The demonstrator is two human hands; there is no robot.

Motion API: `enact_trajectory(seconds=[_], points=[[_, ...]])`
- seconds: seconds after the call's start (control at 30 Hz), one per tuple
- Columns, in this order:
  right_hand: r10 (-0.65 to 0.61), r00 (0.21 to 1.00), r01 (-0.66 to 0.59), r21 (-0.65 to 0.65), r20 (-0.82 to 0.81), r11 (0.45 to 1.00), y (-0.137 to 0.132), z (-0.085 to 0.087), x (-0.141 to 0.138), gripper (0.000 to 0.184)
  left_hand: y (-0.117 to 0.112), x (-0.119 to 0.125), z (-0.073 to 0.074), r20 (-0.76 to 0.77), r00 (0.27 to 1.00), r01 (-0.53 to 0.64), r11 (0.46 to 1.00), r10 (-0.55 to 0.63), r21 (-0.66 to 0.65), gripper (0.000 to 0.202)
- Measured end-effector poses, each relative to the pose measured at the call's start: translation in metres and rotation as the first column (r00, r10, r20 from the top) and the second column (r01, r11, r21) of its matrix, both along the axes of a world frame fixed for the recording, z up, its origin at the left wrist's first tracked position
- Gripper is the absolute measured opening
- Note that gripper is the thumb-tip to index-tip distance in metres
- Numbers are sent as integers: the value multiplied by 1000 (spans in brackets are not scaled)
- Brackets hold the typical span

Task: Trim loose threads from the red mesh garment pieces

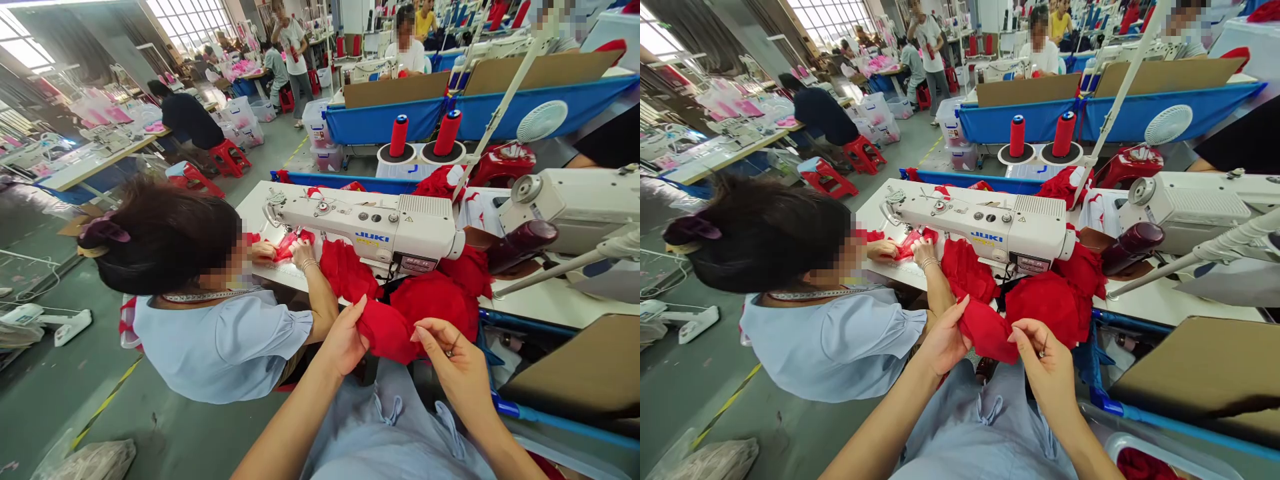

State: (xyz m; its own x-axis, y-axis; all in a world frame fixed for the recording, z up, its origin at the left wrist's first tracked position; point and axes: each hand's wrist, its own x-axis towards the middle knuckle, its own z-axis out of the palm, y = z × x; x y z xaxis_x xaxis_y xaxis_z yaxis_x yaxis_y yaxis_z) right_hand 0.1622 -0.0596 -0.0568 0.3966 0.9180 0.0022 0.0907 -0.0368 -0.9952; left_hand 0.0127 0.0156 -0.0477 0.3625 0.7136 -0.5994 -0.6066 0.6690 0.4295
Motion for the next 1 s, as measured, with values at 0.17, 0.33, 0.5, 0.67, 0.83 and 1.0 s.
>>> enact_trajectory(seconds=[0.17, 0.33, 0.5, 0.67, 0.83, 1.0], points=[[24, 990, -21, -20, 137, 1000, 4, -4, -3, 23, -2, -1, 2, 31, 999, 43, 999, -43, -21, 15], [75, 997, -74, -15, 35, 997, 4, -9, -8, 27, -3, -2, -4, 18, 991, 131, 991, -130, -34, 20], [91, 996, -91, 27, 5, 995, 3, 3, -1, 32, -6, -8, -14, -397, 918, 107, 972, -14, 211, 39], [238, 959, -257, 116, 156, 960, 0, 16, 8, 24, -1, -16, 2, -694, 678, 454, 605, 242, 654, 20], [367, 905, -390, 72, 216, 918, -7, 23, 18, 20, 18, -20, 21, -752, 655, 747, 217, -72, 629, 22], [301, 935, -309, 18, 190, 951, -8, 19, 23, 12, 14, -18, 25, -692, 670, 727, 425, -267, 540, 31]])
